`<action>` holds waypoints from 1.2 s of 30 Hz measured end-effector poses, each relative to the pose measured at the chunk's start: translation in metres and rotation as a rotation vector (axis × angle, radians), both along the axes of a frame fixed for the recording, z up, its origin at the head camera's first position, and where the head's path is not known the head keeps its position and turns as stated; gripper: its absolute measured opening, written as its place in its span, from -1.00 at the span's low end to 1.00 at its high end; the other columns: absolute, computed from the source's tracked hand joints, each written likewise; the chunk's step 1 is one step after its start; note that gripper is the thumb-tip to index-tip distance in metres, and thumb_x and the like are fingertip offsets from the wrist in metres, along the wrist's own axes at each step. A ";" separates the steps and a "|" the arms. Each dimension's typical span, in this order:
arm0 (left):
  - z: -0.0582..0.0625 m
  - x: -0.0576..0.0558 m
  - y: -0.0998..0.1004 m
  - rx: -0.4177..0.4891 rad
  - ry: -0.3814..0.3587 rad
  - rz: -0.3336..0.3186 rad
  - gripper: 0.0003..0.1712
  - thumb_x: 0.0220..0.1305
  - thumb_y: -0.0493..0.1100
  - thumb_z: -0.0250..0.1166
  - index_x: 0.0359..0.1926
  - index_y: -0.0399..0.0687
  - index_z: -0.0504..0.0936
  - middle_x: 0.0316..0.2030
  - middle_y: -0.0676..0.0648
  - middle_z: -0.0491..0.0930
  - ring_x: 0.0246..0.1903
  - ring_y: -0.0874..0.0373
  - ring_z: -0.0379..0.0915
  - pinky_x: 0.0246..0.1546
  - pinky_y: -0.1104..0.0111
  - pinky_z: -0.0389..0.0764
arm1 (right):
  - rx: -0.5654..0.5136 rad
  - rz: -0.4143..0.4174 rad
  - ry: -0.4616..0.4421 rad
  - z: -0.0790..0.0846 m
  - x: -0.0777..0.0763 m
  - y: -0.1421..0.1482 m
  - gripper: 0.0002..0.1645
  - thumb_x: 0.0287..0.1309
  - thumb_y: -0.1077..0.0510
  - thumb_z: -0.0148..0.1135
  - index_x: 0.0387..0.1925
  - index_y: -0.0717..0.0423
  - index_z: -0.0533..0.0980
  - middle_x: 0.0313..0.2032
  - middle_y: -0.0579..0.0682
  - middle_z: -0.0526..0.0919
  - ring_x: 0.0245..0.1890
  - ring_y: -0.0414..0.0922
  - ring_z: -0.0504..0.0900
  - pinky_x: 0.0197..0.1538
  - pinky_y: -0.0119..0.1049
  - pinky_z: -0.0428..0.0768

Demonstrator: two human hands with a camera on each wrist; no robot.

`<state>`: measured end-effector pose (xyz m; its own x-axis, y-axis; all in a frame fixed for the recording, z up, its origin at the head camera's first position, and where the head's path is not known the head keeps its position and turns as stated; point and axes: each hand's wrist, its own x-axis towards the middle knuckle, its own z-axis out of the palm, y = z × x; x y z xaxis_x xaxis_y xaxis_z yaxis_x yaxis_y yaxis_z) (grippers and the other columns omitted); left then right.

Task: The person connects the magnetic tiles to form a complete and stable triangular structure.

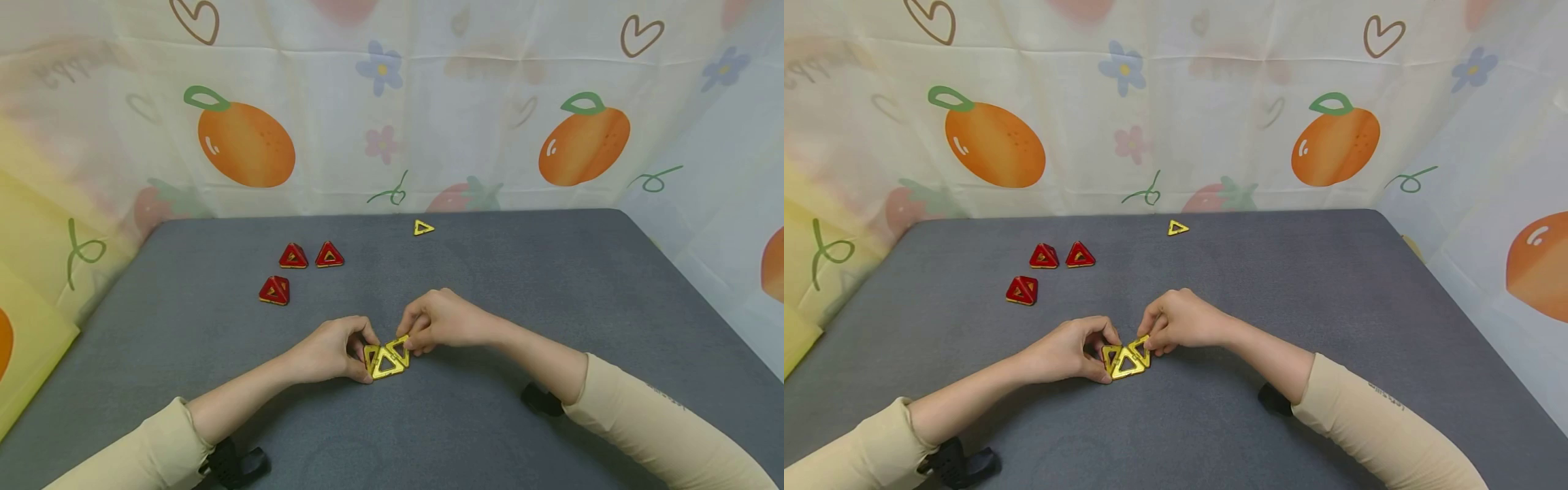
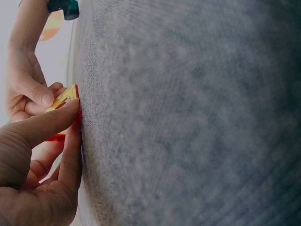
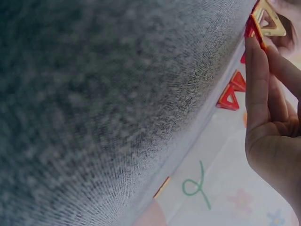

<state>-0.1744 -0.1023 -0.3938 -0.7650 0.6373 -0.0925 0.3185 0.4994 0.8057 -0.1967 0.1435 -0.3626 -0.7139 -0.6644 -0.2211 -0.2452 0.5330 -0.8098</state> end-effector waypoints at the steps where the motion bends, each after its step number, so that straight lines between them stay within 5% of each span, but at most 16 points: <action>1: 0.000 0.000 0.000 -0.001 0.001 0.000 -0.57 -0.11 -0.28 0.59 -0.21 -0.10 0.58 -0.31 -0.06 0.66 -0.39 0.29 0.55 -0.38 0.46 0.59 | 0.003 0.002 0.008 0.000 0.000 0.000 -0.84 0.15 0.30 0.34 -0.20 0.14 0.67 -0.36 0.04 0.82 -0.38 -0.20 0.78 -0.27 -0.32 0.73; 12: 0.002 0.003 0.002 -0.029 0.023 0.027 -0.56 -0.11 -0.29 0.59 -0.19 -0.13 0.58 -0.42 -0.02 0.66 -0.42 0.27 0.54 -0.40 0.46 0.58 | 0.045 0.045 0.114 -0.001 0.003 -0.006 -0.74 -0.02 0.26 0.50 -0.23 0.05 0.66 -0.33 -0.06 0.82 -0.33 -0.33 0.75 -0.29 -0.43 0.68; 36: 0.008 0.009 0.012 -0.070 0.101 0.050 -0.57 -0.16 -0.38 0.59 -0.24 -0.20 0.58 -0.40 -0.04 0.61 -0.45 0.31 0.54 -0.43 0.53 0.57 | 0.036 0.118 0.221 -0.005 0.008 -0.015 -0.69 -0.03 0.25 0.50 -0.20 0.07 0.62 -0.22 -0.01 0.79 -0.23 -0.28 0.76 -0.26 -0.51 0.66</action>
<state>-0.1650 -0.0902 -0.3856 -0.8036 0.5924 -0.0567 0.3691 0.5709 0.7334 -0.1883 0.1288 -0.3675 -0.6654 -0.7407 -0.0929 -0.4768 0.5175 -0.7105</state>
